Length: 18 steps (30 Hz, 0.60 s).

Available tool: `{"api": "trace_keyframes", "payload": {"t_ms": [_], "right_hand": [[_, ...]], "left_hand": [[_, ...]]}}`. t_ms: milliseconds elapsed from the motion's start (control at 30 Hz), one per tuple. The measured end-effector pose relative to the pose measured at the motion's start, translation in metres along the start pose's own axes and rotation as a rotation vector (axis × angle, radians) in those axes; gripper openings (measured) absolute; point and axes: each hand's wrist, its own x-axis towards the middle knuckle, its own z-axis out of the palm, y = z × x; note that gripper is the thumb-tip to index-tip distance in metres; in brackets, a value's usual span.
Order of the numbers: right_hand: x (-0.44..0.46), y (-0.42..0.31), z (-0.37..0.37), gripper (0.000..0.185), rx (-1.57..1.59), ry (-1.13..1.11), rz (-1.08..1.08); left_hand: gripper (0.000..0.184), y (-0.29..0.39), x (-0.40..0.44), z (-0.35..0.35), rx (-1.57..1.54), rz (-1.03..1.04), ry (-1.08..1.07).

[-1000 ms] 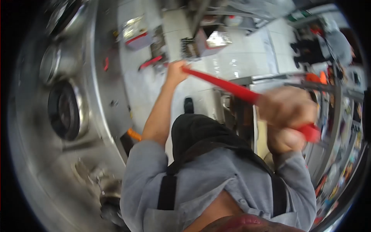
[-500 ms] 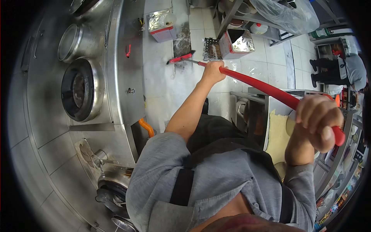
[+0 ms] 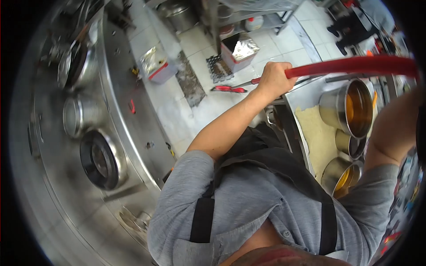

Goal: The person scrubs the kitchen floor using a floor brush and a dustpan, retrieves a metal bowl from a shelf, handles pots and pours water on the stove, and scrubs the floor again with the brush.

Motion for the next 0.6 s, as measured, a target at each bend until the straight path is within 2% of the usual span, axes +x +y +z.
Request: {"api": "trace_keyframes", "payload": {"t_ms": [33,100,167,200,267,333,367,433,467,500,533,567,600], "right_hand": [[-0.006,0.009,0.008,0.043,-0.231,0.294,0.045],[-0.019,0.032,0.017,0.044,-0.489,0.627,0.057],[-0.036,0.057,0.04,0.024,-0.248,0.414,0.285],[-0.043,0.082,0.041,0.023,-0.294,0.372,0.213],[-0.064,0.146,0.038,0.021,-0.501,0.322,-0.045],[-0.084,0.181,0.037,0.023,-0.629,0.356,-0.084],[-0.093,0.199,0.037,0.024,-0.623,0.354,-0.077],[-0.112,0.228,0.033,0.025,-0.643,0.342,-0.015],[-0.121,0.24,0.029,0.026,-0.666,0.33,0.037],[-0.128,0.256,0.02,0.026,-0.687,0.336,0.039],[-0.136,0.272,0.009,0.026,-0.698,0.351,0.073],[-0.14,0.286,-0.003,0.027,-0.707,0.367,0.104],[-0.14,0.295,-0.015,0.027,-0.727,0.374,0.097]], "left_hand": [[0.028,-0.009,0.013,0.016,-0.048,0.003,-0.029],[0.031,-0.029,0.038,0.04,-0.002,-0.063,-0.156],[0.032,-0.058,0.064,0.06,0.118,-0.119,-0.287],[0.035,-0.081,0.077,0.065,0.121,-0.214,-0.443],[0.047,-0.173,0.102,0.081,0.257,0.128,-0.468],[0.058,-0.215,0.114,0.053,0.333,0.048,-0.481],[0.061,-0.186,0.112,0.016,0.319,-0.169,-0.496],[0.054,-0.213,0.103,-0.039,0.299,-0.442,-0.541],[0.05,-0.274,0.079,-0.066,0.293,-0.418,-0.428],[0.049,-0.277,0.058,-0.095,0.486,-0.605,-0.394],[0.05,-0.334,0.018,-0.132,0.577,-0.681,-0.43],[0.049,-0.339,-0.021,-0.153,0.699,-0.729,-0.391],[0.044,-0.462,-0.113,-0.195,1.256,-0.736,-0.766]]}}
